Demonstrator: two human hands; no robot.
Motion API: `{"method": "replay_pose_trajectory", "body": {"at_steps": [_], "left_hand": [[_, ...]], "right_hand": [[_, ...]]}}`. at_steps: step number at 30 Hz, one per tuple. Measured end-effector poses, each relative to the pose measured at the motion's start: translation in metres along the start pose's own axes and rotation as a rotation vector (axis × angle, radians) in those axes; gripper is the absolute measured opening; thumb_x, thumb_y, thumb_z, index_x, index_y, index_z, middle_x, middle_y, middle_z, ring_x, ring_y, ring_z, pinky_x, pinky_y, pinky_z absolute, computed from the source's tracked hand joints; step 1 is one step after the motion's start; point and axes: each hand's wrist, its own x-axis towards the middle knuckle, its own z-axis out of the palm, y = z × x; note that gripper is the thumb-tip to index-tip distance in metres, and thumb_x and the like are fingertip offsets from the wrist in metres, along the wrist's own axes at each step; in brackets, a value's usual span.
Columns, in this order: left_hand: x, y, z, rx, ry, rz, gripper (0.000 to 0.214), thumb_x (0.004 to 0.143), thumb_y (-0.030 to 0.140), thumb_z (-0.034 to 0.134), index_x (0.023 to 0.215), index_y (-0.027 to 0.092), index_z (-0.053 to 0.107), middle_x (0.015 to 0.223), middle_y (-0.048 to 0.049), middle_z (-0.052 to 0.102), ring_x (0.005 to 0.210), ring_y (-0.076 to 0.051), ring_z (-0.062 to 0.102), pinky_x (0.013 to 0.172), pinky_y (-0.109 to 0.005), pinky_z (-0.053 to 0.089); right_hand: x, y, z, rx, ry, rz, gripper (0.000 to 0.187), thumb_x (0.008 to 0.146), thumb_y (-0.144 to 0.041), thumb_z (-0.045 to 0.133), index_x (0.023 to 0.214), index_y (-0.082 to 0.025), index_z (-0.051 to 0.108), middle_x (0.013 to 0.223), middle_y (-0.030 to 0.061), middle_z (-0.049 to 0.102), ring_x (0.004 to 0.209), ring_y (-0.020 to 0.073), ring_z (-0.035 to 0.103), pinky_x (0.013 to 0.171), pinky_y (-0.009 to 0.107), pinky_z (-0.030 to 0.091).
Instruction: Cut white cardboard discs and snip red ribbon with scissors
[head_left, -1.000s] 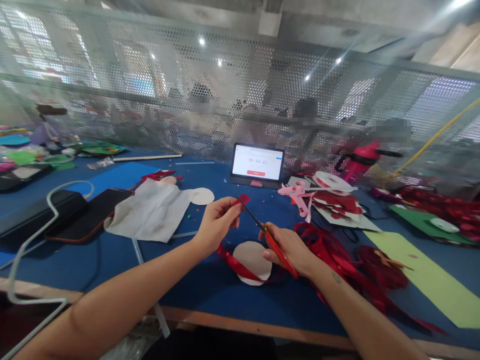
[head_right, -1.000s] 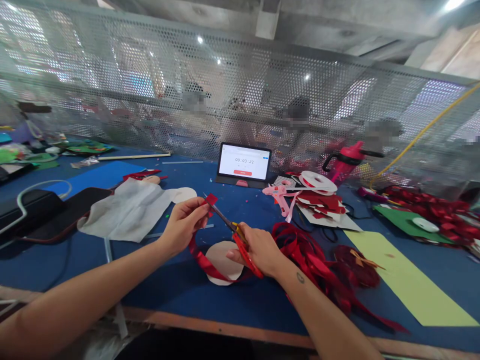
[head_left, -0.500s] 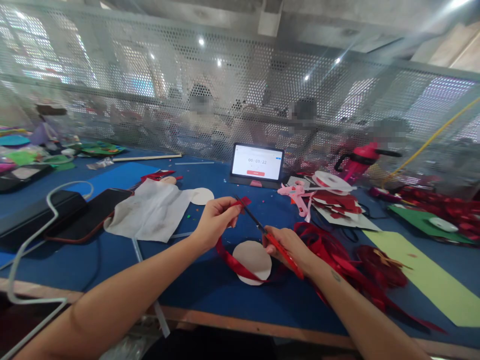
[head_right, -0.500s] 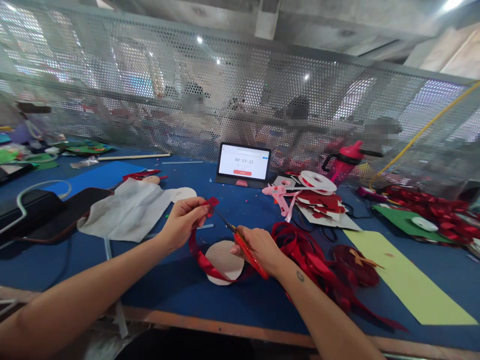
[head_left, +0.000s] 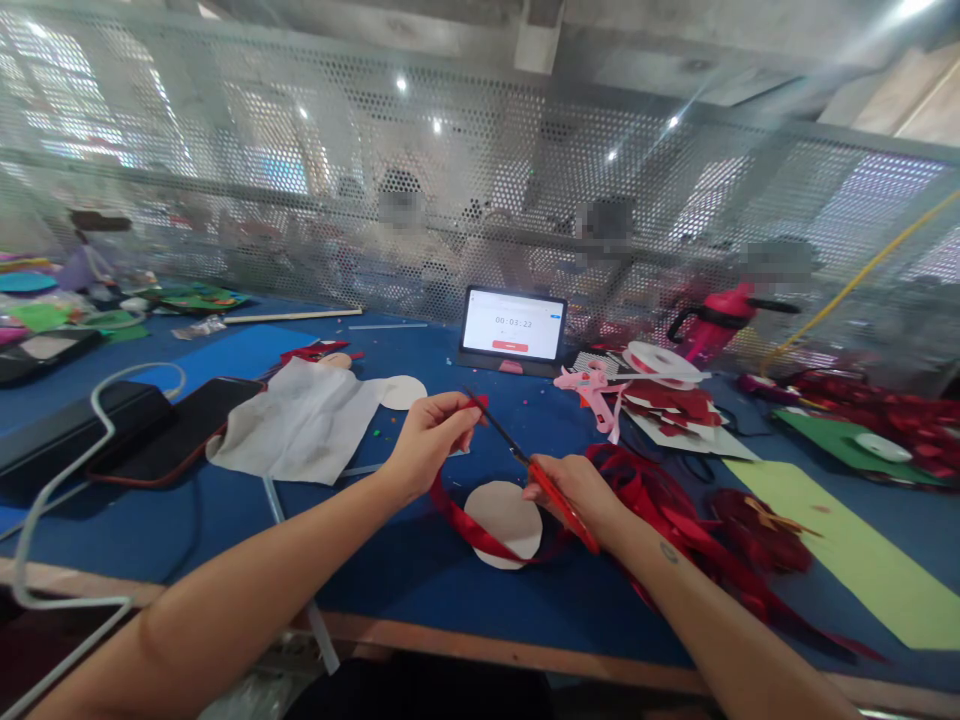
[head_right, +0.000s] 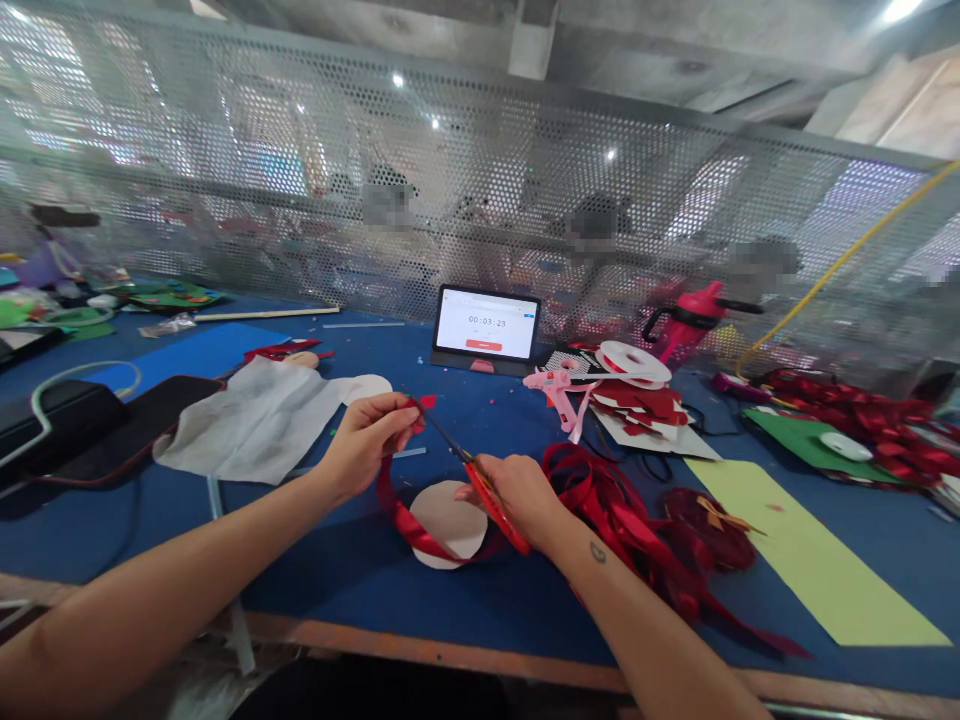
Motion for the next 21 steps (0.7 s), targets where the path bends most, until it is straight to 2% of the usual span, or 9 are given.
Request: {"method": "replay_pose_trajectory", "body": {"at_steps": [3,5,9,11,13,16,21], "left_hand": [[-0.001,0.002,0.0,-0.028,-0.009,-0.012,0.018,0.073,0.029,0.06,0.063,0.015,0.059,0.044,0.0049,0.044,0.041,-0.004,0.036,0.04,-0.018,0.022],[-0.002,0.002,0.002,-0.026,-0.05,-0.041,0.018,0.074,0.03,0.058,0.066,0.014,0.059,0.045,0.0044,0.045,0.041,-0.005,0.037,0.041,-0.018,0.022],[-0.007,-0.001,0.009,0.013,-0.238,-0.156,0.017,0.076,0.028,0.051,0.07,0.014,0.057,0.048,0.0027,0.051,0.038,-0.004,0.032,0.039,-0.018,0.019],[-0.009,-0.004,0.014,0.043,-0.303,-0.218,0.013,0.075,0.026,0.049,0.07,0.015,0.054,0.049,0.0027,0.051,0.037,-0.004,0.033,0.038,-0.018,0.019],[-0.012,-0.008,0.017,0.119,-0.358,-0.255,0.01,0.074,0.024,0.049,0.071,0.015,0.053,0.05,0.0028,0.051,0.037,-0.005,0.034,0.037,-0.018,0.02],[-0.015,-0.009,0.02,0.268,-0.425,-0.224,0.007,0.073,0.019,0.048,0.071,0.015,0.054,0.051,0.0024,0.053,0.038,-0.006,0.035,0.037,-0.018,0.023],[-0.015,-0.006,0.019,0.338,-0.477,-0.215,0.009,0.075,0.019,0.045,0.068,0.017,0.049,0.052,0.0033,0.051,0.041,-0.007,0.043,0.04,-0.018,0.032]], "right_hand": [[0.0,-0.003,-0.001,0.129,0.031,0.017,0.043,0.082,-0.059,0.039,0.066,-0.019,0.048,0.052,0.0028,0.056,0.046,0.0156,0.054,0.045,0.023,0.03],[-0.001,-0.006,-0.001,0.323,0.041,0.055,0.042,0.08,-0.059,0.041,0.066,-0.02,0.047,0.046,-0.0013,0.049,0.039,0.0124,0.048,0.041,0.022,0.03],[-0.002,-0.013,0.001,0.788,0.047,0.175,0.035,0.079,-0.053,0.049,0.078,-0.018,0.049,0.042,-0.0088,0.039,0.032,0.0068,0.037,0.041,0.021,0.036],[-0.002,-0.017,0.002,0.904,0.052,0.202,0.031,0.078,-0.048,0.052,0.081,-0.017,0.051,0.043,-0.0101,0.038,0.031,0.0048,0.033,0.041,0.02,0.037],[-0.002,-0.02,0.002,0.937,0.047,0.208,0.027,0.075,-0.044,0.056,0.078,-0.017,0.05,0.048,-0.0089,0.042,0.033,0.0038,0.034,0.038,0.019,0.035],[-0.001,-0.025,0.001,0.922,0.041,0.226,0.021,0.072,-0.036,0.058,0.071,-0.018,0.048,0.052,-0.0073,0.045,0.035,0.0039,0.037,0.036,0.018,0.033],[-0.002,-0.026,0.001,0.903,0.108,0.225,0.011,0.074,-0.028,0.05,0.071,-0.018,0.047,0.044,-0.0096,0.04,0.034,0.0048,0.036,0.044,0.021,0.041]]}}
